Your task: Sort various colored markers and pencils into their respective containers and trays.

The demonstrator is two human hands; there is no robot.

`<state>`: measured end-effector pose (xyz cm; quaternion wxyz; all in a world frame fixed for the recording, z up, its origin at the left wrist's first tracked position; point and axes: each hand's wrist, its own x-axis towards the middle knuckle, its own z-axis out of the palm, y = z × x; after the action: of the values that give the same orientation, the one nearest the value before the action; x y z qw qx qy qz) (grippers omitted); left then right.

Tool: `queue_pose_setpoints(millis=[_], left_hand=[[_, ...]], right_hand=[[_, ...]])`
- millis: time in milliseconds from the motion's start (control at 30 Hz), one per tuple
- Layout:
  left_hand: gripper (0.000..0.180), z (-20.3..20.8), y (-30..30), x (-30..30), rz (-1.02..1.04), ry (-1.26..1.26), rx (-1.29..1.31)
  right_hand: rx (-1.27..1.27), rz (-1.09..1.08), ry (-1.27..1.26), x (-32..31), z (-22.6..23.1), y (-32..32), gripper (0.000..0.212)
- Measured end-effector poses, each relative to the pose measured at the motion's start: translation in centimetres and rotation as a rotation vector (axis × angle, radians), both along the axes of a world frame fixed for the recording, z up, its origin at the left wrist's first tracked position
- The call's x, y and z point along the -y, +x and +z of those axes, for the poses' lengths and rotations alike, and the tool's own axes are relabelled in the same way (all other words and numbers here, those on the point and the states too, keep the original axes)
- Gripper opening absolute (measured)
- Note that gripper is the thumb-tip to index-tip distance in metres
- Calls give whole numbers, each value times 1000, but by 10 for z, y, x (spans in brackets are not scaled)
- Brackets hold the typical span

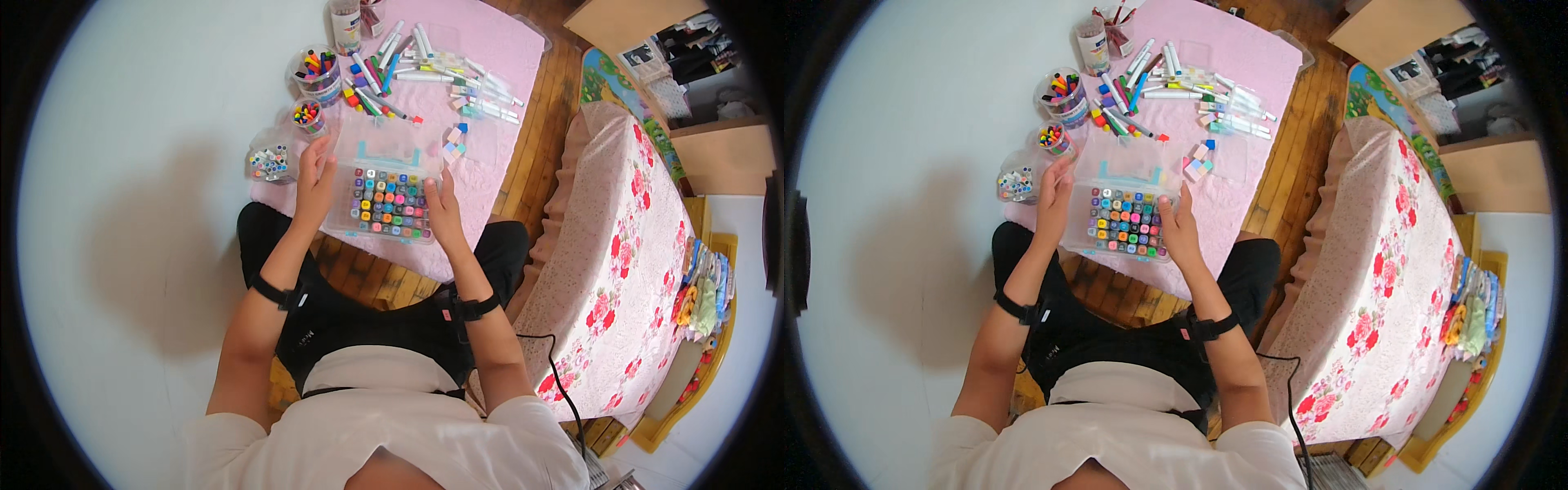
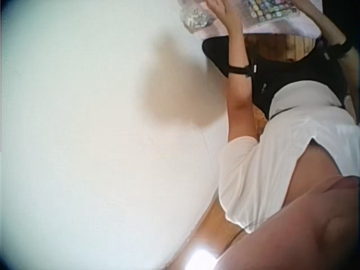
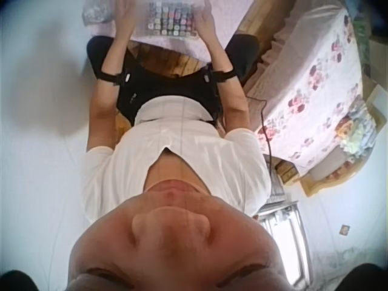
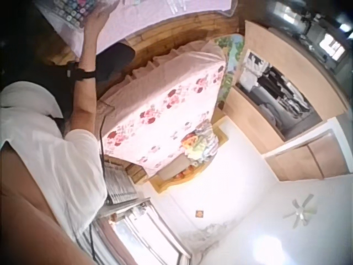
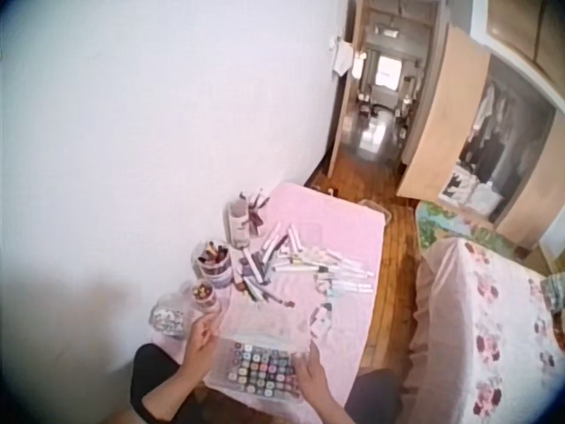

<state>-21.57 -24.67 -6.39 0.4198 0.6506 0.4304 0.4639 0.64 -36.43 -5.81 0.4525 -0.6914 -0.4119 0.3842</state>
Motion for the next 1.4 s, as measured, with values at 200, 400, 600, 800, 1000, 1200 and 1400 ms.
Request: queue_pose_setpoints(millis=[200, 400, 600, 800, 1000, 1200, 1400], left_hand=[[66, 14, 2, 27, -164, -596, 312], [71, 15, 54, 42, -283, -468, 201], [69, -29, 95, 49, -321, -328, 253], [39, -39, 61, 3, -389, -317, 108], [32, -27, 78, -69, -189, 455, -748], [32, -67, 106, -140, -279, 739, -1063], [16, -89, 112, -154, -228, 790, -1130]], right_hand=[[-339, -144, 76, 6, 1, 4, 62], [-276, -260, 104, 36, 12, 48, 59], [-83, -208, 102, 46, -4, 84, 58], [901, -188, 147, 27, 50, 57, 56], [983, 63, 195, 3, 53, 3, 55], [923, 75, 137, 1, 55, 4, 58], [884, 100, 103, 0, 57, 7, 57]])
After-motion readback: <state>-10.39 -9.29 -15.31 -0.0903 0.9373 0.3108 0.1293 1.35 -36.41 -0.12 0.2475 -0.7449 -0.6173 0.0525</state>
